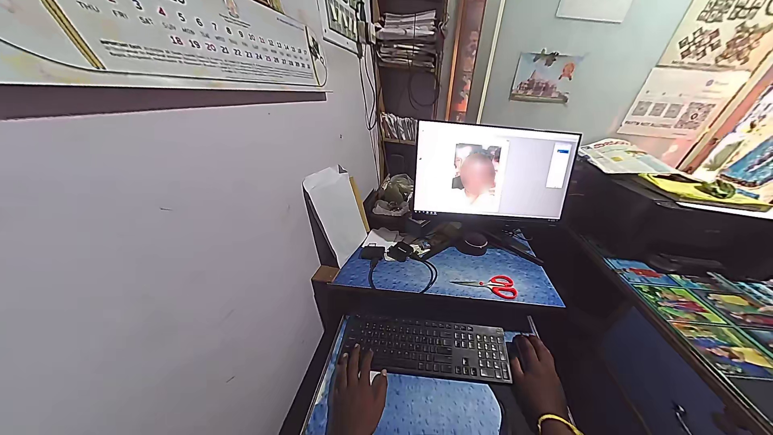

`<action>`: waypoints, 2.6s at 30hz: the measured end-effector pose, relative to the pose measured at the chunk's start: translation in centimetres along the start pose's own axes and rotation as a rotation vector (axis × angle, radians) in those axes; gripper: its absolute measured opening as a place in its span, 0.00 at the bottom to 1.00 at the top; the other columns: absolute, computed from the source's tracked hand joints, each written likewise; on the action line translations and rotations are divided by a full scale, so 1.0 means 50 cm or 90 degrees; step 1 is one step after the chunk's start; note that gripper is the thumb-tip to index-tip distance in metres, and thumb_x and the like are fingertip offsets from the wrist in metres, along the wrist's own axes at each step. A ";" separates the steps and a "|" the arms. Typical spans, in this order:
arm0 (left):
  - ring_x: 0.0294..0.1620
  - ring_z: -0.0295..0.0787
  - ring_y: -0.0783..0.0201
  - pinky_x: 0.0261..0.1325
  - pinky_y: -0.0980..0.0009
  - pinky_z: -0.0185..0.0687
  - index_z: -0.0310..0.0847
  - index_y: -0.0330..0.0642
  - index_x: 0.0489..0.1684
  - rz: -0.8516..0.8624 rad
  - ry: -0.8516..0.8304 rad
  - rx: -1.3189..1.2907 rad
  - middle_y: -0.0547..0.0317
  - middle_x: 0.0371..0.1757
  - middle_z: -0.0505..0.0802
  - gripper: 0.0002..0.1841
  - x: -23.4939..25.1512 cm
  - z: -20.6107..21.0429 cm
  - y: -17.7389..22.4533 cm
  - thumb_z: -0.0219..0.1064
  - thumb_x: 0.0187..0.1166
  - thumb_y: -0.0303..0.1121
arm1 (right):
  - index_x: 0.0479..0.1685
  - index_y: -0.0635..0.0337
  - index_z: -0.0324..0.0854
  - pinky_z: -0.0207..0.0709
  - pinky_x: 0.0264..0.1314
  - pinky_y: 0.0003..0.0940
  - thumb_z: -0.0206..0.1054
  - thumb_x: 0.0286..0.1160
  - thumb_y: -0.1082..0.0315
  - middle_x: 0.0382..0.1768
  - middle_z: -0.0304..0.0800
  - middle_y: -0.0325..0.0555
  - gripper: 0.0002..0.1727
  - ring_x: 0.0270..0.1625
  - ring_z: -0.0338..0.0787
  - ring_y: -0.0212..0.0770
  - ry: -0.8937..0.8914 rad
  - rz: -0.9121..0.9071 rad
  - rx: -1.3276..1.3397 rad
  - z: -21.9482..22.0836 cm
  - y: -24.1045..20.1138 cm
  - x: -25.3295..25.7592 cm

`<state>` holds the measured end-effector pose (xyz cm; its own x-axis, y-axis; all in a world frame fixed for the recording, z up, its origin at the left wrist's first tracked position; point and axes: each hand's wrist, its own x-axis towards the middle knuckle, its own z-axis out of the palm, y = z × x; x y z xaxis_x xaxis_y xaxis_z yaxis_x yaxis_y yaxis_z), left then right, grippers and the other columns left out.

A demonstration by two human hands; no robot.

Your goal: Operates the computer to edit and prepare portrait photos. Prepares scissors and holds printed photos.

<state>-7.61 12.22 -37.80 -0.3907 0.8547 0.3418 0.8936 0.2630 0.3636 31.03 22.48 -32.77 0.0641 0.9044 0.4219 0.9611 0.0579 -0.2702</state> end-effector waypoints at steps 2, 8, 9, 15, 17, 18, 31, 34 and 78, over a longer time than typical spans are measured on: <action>0.91 0.57 0.37 0.85 0.37 0.56 0.79 0.54 0.77 0.005 0.014 0.002 0.49 0.90 0.69 0.34 -0.001 0.004 -0.001 0.46 0.80 0.62 | 0.73 0.47 0.83 0.73 0.80 0.56 0.63 0.72 0.57 0.82 0.75 0.52 0.27 0.85 0.73 0.55 -0.007 0.002 0.000 0.002 0.002 0.000; 0.90 0.58 0.35 0.82 0.37 0.60 0.81 0.53 0.75 0.011 0.013 -0.014 0.47 0.89 0.70 0.33 0.001 0.003 0.000 0.48 0.78 0.61 | 0.74 0.52 0.83 0.70 0.83 0.55 0.58 0.78 0.55 0.81 0.76 0.55 0.26 0.84 0.74 0.57 0.024 -0.024 0.007 0.017 0.011 0.004; 0.90 0.57 0.35 0.82 0.37 0.60 0.81 0.53 0.75 0.008 0.009 -0.015 0.48 0.89 0.70 0.33 0.000 0.003 0.000 0.49 0.78 0.61 | 0.74 0.51 0.83 0.70 0.83 0.54 0.58 0.79 0.55 0.81 0.76 0.54 0.26 0.85 0.73 0.56 0.022 -0.023 0.008 0.018 0.012 0.004; 0.91 0.56 0.35 0.83 0.37 0.57 0.79 0.55 0.77 0.007 -0.002 -0.005 0.49 0.90 0.69 0.34 0.001 0.001 -0.001 0.47 0.78 0.62 | 0.75 0.49 0.82 0.69 0.85 0.51 0.54 0.81 0.53 0.82 0.75 0.52 0.26 0.86 0.73 0.52 0.006 -0.021 -0.009 0.017 0.011 0.005; 0.92 0.55 0.36 0.84 0.37 0.56 0.79 0.56 0.77 0.005 -0.011 -0.001 0.49 0.90 0.68 0.34 0.002 0.000 -0.001 0.47 0.78 0.62 | 0.74 0.50 0.83 0.69 0.85 0.51 0.54 0.82 0.53 0.82 0.75 0.53 0.26 0.86 0.73 0.52 0.009 -0.019 -0.007 0.016 0.009 0.005; 0.91 0.55 0.36 0.84 0.37 0.56 0.79 0.56 0.77 0.007 -0.009 0.000 0.49 0.90 0.68 0.34 0.002 0.001 -0.001 0.47 0.78 0.62 | 0.74 0.50 0.83 0.70 0.84 0.52 0.54 0.81 0.53 0.82 0.76 0.53 0.26 0.85 0.73 0.53 0.014 -0.020 -0.005 0.016 0.010 0.005; 0.90 0.58 0.35 0.83 0.36 0.58 0.81 0.54 0.75 0.025 0.031 0.007 0.47 0.89 0.71 0.34 0.000 0.011 -0.004 0.45 0.79 0.62 | 0.75 0.53 0.81 0.70 0.83 0.54 0.55 0.81 0.54 0.82 0.73 0.58 0.27 0.85 0.72 0.57 0.010 0.013 -0.013 0.011 0.003 0.005; 0.90 0.59 0.35 0.83 0.36 0.58 0.81 0.53 0.75 0.028 0.036 0.003 0.47 0.88 0.71 0.34 0.000 0.015 -0.006 0.45 0.79 0.62 | 0.75 0.53 0.82 0.71 0.83 0.55 0.55 0.81 0.54 0.82 0.73 0.60 0.27 0.85 0.72 0.58 0.017 0.024 -0.017 0.010 0.002 0.004; 0.90 0.59 0.36 0.84 0.39 0.60 0.82 0.52 0.74 0.017 0.044 -0.004 0.47 0.88 0.71 0.35 0.001 0.019 -0.007 0.46 0.78 0.62 | 0.66 0.51 0.88 0.74 0.79 0.54 0.59 0.68 0.54 0.73 0.84 0.51 0.27 0.78 0.80 0.54 0.010 -0.083 0.012 0.006 0.011 0.001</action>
<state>-7.72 12.57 -38.74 -0.3810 0.8283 0.4108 0.9026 0.2371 0.3592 31.48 22.69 -33.14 -0.0566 0.8821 0.4677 0.9565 0.1821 -0.2277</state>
